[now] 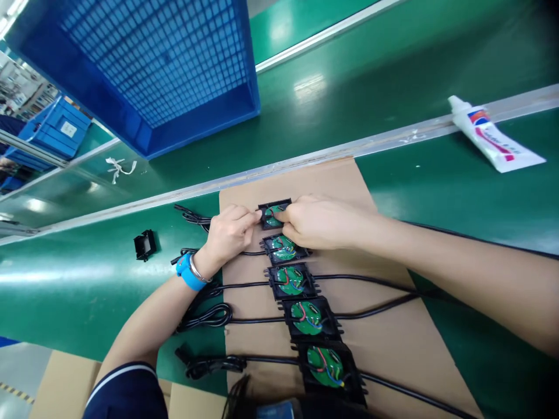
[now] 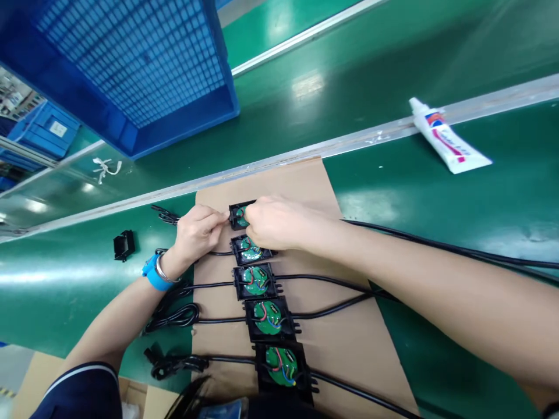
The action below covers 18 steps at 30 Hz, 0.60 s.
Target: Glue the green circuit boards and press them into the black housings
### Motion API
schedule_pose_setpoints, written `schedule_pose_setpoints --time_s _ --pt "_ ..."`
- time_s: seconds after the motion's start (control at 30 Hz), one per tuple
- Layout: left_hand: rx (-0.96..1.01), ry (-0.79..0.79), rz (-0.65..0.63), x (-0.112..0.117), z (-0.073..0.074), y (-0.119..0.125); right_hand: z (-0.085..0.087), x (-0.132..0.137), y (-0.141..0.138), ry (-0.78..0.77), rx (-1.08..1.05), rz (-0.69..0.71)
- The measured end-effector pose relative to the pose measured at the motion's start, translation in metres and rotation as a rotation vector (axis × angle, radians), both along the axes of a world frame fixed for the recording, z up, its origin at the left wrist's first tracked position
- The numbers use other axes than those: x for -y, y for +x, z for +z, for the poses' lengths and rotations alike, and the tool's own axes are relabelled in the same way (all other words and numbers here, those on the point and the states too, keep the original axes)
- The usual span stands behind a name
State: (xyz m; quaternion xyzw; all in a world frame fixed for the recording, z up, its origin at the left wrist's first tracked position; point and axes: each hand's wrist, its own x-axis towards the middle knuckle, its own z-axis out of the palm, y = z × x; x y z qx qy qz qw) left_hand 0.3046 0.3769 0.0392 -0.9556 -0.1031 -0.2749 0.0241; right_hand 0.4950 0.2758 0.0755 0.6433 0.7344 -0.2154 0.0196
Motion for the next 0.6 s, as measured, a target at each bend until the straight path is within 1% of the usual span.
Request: schedule_pose_setpoints --time_s 0.07,0.13,0.2,0.3,0.4,0.47,0.53,0.6 --pt "0.005 -0.011 0.011 0.001 0.001 -0.001 0.0 0.0 0.0 0.007 -0.017 -0.005" --pt "-0.042 0.005 0.055 0.002 0.003 -0.002 0.0 -0.001 -0.001 0.017 -0.027 -0.012" --pt "-0.124 0.063 0.109 0.004 0.004 -0.003 0.001 0.0 -0.001 0.028 -0.033 -0.018" --pt "-0.296 0.178 0.178 0.008 0.004 -0.003 0.001 0.0 0.0 0.045 -0.043 -0.017" --pt "-0.463 0.218 0.184 0.014 0.004 -0.003 0.001 -0.001 -0.001 0.054 -0.045 -0.019" --pt "-0.518 0.212 0.17 0.018 0.006 -0.003 0.002 -0.001 -0.001 0.061 -0.043 -0.018" --pt "-0.561 0.217 0.162 0.023 0.011 -0.004 0.002 -0.001 -0.002 0.071 -0.039 -0.018" --pt "-0.592 0.198 0.189 0.027 0.018 -0.005 0.001 0.0 -0.002 0.084 -0.041 -0.02"
